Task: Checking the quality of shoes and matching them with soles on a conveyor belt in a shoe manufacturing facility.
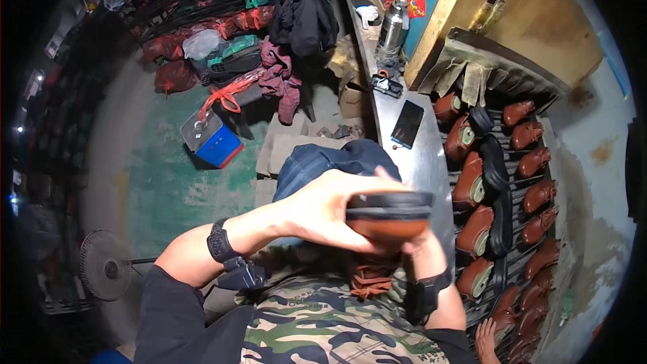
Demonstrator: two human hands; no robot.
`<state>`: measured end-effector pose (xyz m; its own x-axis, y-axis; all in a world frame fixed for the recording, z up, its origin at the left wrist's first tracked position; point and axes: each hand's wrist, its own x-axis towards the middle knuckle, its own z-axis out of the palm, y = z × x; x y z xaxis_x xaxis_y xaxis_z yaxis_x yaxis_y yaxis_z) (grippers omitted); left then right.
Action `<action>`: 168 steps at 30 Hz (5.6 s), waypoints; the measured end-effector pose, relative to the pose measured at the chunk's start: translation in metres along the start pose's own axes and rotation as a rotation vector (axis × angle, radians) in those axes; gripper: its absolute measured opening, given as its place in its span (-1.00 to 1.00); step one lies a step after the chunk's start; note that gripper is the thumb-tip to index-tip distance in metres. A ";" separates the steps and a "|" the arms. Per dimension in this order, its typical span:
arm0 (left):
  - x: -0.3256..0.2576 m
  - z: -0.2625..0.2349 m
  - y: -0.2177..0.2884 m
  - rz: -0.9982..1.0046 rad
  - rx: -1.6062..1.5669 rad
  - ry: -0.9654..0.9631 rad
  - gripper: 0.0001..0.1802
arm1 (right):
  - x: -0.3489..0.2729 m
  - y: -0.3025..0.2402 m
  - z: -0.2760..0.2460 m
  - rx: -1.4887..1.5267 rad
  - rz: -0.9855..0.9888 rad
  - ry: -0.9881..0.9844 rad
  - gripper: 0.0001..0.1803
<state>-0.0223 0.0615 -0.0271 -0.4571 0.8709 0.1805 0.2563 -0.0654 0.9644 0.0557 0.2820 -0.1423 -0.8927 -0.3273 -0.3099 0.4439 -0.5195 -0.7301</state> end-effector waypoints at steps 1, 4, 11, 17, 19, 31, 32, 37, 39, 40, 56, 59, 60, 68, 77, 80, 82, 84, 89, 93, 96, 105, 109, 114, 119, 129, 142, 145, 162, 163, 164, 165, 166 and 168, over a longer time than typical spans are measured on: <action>0.005 -0.008 0.010 0.123 0.172 -0.106 -0.15 | -0.006 -0.015 0.008 0.111 -0.055 -0.054 -0.05; 0.002 0.010 0.041 0.324 0.702 -0.220 -0.32 | 0.005 -0.052 0.030 -0.002 -0.304 -0.125 0.28; -0.051 0.047 -0.061 0.143 1.067 -0.378 -0.49 | 0.029 -0.030 -0.002 0.173 -0.454 0.334 -0.30; -0.032 0.020 -0.054 -0.059 0.469 0.181 -0.42 | 0.027 0.003 -0.001 0.065 -0.522 0.517 -0.63; -0.008 0.014 -0.058 -0.147 0.356 0.420 -0.38 | 0.029 0.001 0.003 0.010 -0.542 0.507 -0.59; 0.031 -0.001 -0.069 -0.359 0.067 0.313 -0.35 | 0.015 -0.021 0.000 0.032 -0.231 0.462 -0.11; 0.033 -0.003 -0.073 -0.363 0.065 0.313 -0.35 | 0.019 -0.021 -0.009 0.035 -0.227 0.463 -0.11; 0.029 -0.025 -0.101 -0.471 0.041 0.345 -0.17 | 0.044 -0.025 -0.032 -0.378 -0.220 0.472 -0.03; 0.029 -0.038 -0.103 -0.417 0.229 0.268 -0.06 | 0.043 -0.028 -0.034 -0.398 -0.173 0.353 0.02; 0.024 -0.038 -0.106 -0.371 0.400 0.199 0.08 | 0.041 -0.030 -0.032 -0.413 -0.119 0.236 0.08; -0.044 0.014 -0.057 0.072 -0.541 0.870 0.22 | -0.009 -0.062 0.097 -1.278 -0.709 -0.265 -0.38; -0.100 0.033 -0.107 -0.196 -0.263 1.068 -0.29 | -0.018 -0.019 0.060 -0.784 -0.444 -0.379 -0.60; -0.117 0.036 -0.118 -0.291 -0.021 1.085 -0.40 | -0.027 -0.013 0.055 -0.639 -0.265 -0.346 -0.65; -0.018 0.010 -0.079 -0.109 0.992 0.281 0.07 | -0.042 0.036 0.020 -0.429 -0.036 -0.137 -0.62; 0.024 -0.013 -0.089 -0.432 0.490 0.196 -0.12 | -0.056 0.039 -0.011 -0.104 0.025 0.066 -0.50; 0.018 -0.005 -0.104 -0.375 -0.803 0.422 -0.39 | -0.053 0.043 -0.013 0.123 0.070 0.089 -0.29; 0.019 0.010 -0.108 -0.383 -1.233 0.460 -0.38 | -0.051 0.052 -0.004 0.329 -0.017 0.117 -0.22; 0.020 0.028 -0.113 -0.609 -1.007 0.579 -0.37 | -0.053 0.048 -0.005 0.466 -0.127 0.193 -0.11; 0.008 0.033 -0.150 -0.579 -0.577 0.353 -0.45 | -0.093 0.026 -0.032 0.198 -0.262 0.420 -0.20; 0.000 0.018 -0.137 -0.579 -0.419 0.289 -0.41 | -0.166 -0.038 -0.057 -0.330 -0.668 0.793 -0.23; -0.005 0.009 -0.134 -0.551 -0.491 0.321 -0.45 | -0.260 -0.092 -0.054 -0.735 -0.849 1.180 -0.23; 0.009 -0.003 -0.124 -0.425 -0.517 0.346 -0.50 | -0.446 -0.046 -0.210 -1.130 -0.024 2.092 -0.08; -0.002 -0.015 -0.127 -0.457 -0.499 0.388 -0.50 | -0.446 0.002 -0.228 -0.993 0.427 1.892 -0.15; 0.000 -0.020 -0.126 -0.493 -0.521 0.423 -0.49 | -0.461 0.043 -0.254 -1.266 0.052 2.121 -0.44; 0.041 0.013 -0.119 -0.459 -0.496 0.297 -0.49 | -0.389 0.014 -0.257 -0.643 0.151 1.463 -0.34; 0.063 0.045 -0.108 -0.405 -0.690 0.269 -0.35 | -0.358 -0.039 -0.145 -0.864 -0.619 1.841 -0.35; 0.038 -0.003 -0.118 -0.454 -1.020 0.836 -0.65 | -0.281 -0.062 -0.235 -0.641 -0.067 1.276 -0.06; 0.020 -0.023 -0.127 -0.397 -0.843 0.890 -0.64 | -0.284 -0.041 -0.210 -0.527 -0.369 1.379 -0.14; 0.007 -0.022 -0.162 -0.295 -0.477 0.857 -0.55 | -0.287 0.049 -0.184 -1.021 -0.526 1.743 -0.18; 0.007 -0.022 -0.162 -0.296 -0.461 0.863 -0.57 | -0.313 0.055 -0.187 -0.979 -0.415 1.789 -0.11; 0.007 -0.023 -0.162 -0.293 -0.464 0.871 -0.57 | -0.338 0.059 -0.188 -0.938 -0.305 1.830 -0.04; 0.009 -0.023 -0.163 -0.297 -0.470 0.862 -0.57 | -0.369 0.081 -0.201 -0.704 -0.059 1.675 0.02; 0.011 -0.023 -0.165 -0.301 -0.477 0.850 -0.56 | -0.387 0.098 -0.214 -0.471 0.169 1.500 0.07; 0.007 -0.025 -0.164 -0.298 -0.489 0.886 -0.58 | -0.368 0.086 -0.193 -0.383 0.148 1.446 0.17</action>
<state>-0.0893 0.0662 -0.1791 -0.9545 0.2297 -0.1903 -0.2501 -0.2686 0.9302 0.4076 0.5103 -0.2083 -0.2486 0.8018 -0.5435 0.6921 -0.2455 -0.6788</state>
